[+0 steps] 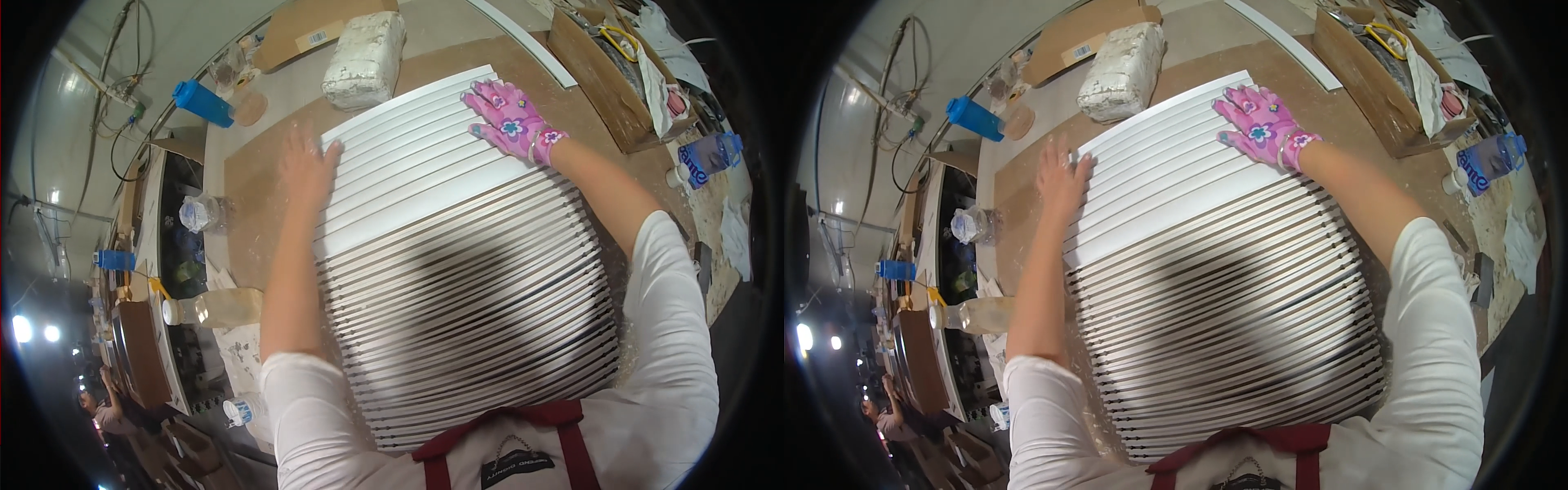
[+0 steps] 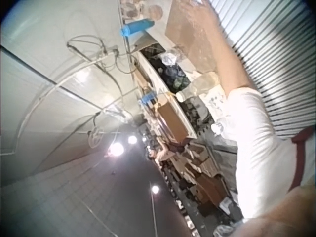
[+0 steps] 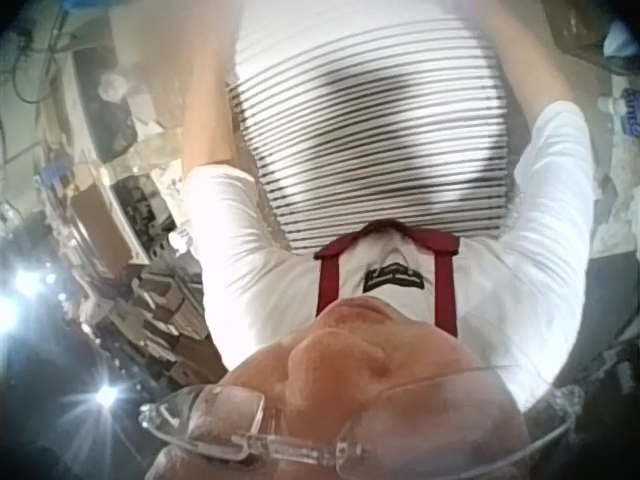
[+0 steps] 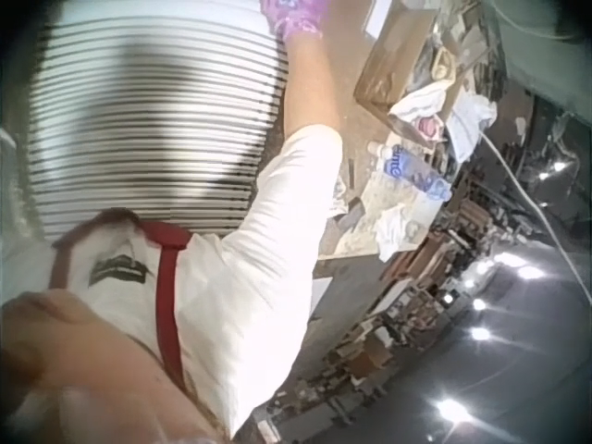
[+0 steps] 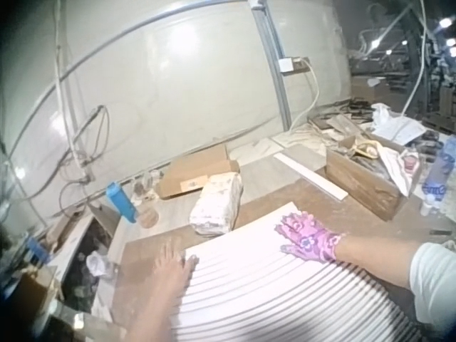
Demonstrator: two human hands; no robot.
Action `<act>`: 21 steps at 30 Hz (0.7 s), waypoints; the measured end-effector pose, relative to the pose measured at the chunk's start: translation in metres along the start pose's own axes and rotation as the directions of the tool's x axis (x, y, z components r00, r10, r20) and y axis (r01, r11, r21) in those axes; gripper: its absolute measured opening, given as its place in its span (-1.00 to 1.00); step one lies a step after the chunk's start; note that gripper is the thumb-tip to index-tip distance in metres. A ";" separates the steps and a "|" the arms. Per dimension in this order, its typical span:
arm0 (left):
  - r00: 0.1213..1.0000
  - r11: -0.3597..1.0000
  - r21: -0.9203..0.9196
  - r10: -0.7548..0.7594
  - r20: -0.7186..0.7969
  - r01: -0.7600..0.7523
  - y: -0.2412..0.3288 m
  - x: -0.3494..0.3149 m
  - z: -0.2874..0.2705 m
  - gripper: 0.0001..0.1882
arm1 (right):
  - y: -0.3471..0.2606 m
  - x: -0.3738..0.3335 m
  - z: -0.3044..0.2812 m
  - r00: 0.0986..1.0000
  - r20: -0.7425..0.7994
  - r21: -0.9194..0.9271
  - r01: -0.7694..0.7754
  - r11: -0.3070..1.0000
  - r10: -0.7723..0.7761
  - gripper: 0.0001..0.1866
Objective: The person cleans a set of white window shutters by wiping them with a cloth and then stacks them.
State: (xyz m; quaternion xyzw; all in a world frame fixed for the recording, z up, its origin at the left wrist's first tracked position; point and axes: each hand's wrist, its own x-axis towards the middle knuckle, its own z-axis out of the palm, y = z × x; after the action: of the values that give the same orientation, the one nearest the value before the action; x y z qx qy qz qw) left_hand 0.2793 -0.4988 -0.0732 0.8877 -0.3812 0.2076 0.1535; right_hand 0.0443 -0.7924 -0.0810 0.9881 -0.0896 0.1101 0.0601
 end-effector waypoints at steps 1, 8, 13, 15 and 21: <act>1.000 1.000 0.002 -0.002 -0.001 0.002 0.002 0.009 0.002 -0.37 | -0.003 0.005 -0.001 1.000 -0.001 0.001 0.003 1.000 -0.003 -0.33; 0.908 0.980 0.092 -0.197 0.369 0.176 0.011 0.023 0.023 -0.34 | 0.003 0.013 -0.002 0.996 0.075 0.038 -0.042 0.998 0.039 -0.32; 0.935 0.989 0.051 -0.149 0.323 0.141 0.006 0.024 0.024 -0.32 | 0.004 0.017 -0.001 0.990 0.136 0.035 -0.053 0.998 0.048 -0.29; 0.930 0.986 0.063 -0.164 0.330 0.152 0.008 0.022 0.017 -0.34 | 0.001 0.022 0.002 0.991 0.117 0.042 -0.067 0.997 0.061 -0.26; 0.995 0.957 -0.285 0.031 -0.092 -0.056 0.020 -0.055 -0.041 -0.43 | 0.017 0.001 0.003 0.980 0.135 0.061 -0.153 0.986 0.144 -0.27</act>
State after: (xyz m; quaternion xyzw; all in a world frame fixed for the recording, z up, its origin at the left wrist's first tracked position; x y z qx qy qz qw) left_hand 0.2196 -0.4610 -0.0615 0.8376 -0.4198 0.1914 0.2926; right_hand 0.0428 -0.8097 -0.0820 0.9852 -0.1630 0.0526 0.0107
